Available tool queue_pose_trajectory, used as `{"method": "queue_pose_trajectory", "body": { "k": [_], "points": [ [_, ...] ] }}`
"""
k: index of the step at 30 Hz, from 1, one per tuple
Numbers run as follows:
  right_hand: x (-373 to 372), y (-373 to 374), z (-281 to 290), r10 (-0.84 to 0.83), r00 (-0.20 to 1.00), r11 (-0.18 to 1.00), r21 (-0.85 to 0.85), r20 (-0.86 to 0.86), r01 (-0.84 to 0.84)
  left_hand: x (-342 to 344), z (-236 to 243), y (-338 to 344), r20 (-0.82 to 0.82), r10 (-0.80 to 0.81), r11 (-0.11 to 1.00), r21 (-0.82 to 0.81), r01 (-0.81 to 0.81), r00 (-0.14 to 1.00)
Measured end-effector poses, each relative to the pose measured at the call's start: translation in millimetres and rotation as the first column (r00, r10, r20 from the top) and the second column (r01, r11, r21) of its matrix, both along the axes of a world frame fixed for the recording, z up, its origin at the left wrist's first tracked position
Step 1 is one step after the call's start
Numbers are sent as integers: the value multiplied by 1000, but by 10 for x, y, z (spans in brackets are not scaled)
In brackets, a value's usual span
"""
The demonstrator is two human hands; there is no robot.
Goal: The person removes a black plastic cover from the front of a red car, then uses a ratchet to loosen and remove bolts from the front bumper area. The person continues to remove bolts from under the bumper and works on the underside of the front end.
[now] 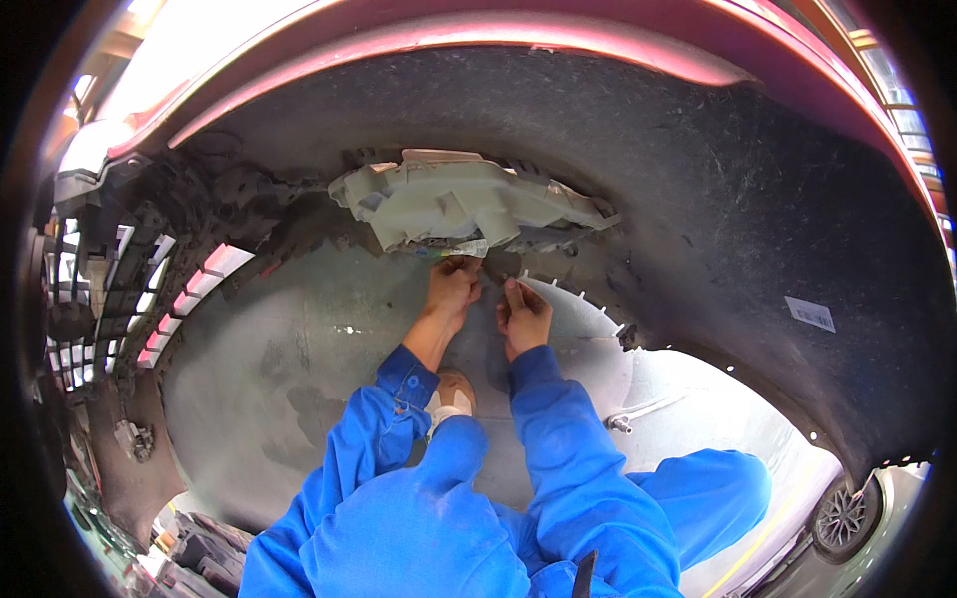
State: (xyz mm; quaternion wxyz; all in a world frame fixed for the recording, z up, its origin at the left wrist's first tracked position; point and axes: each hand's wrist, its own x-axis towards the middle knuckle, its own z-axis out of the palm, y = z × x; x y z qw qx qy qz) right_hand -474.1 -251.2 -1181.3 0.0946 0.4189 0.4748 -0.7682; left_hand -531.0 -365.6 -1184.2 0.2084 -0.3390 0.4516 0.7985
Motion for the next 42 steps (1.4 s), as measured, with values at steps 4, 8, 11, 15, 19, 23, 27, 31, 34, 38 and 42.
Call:
{"method": "queue_pose_trajectory", "body": {
  "k": [4, 8, 11, 15, 19, 23, 27, 31, 34, 38, 42],
  "points": [
    [-6, -34, -2, -36, 999, 999, 9, -11, 37, 0, -53, -14, -23, -9, 999, 34, 9, 1000],
    [-13, -62, 5, -65, 998, 995, -72, -7, 65, 10, -82, 7, 5, 1, 1000, -1, -1, 1000],
    [-5, -125, 8, -141, 990, 981, -131, 13, 142, 27, -64, 4, -9, -15, 1000, 18, 15, 1000],
    [40, -199, 15, -299, 954, 897, -333, 25, 290, 12, -17, -19, -17, -18, 999, 30, 18, 1000],
    [104, -142, 34, -215, 973, 940, -286, -80, 184, 4, 22, -17, -39, -12, 999, 33, 13, 999],
    [123, -114, 14, -144, 988, 982, -130, -53, 136, 6, 5, -20, -53, -11, 998, 60, 14, 999],
    [126, -252, -23, -306, 952, 923, -249, -19, 292, 21, -40, -41, -62, -17, 999, 41, 20, 998],
    [85, -381, -79, -394, 919, 895, -240, -31, 376, 38, -60, -39, -89, -41, 998, 39, 44, 995],
    [72, -384, -111, -387, 922, 893, -249, -4, 374, 35, -39, -16, -57, -48, 999, 13, 49, 997],
    [77, -218, -71, -160, 982, 987, -51, -101, 155, 11, 24, -14, -13, -15, 1000, 8, 15, 1000],
    [35, -103, 45, -140, 990, 976, -166, 24, 142, 16, 39, -12, -42, -43, 999, -23, 42, 998]
  ]
}}
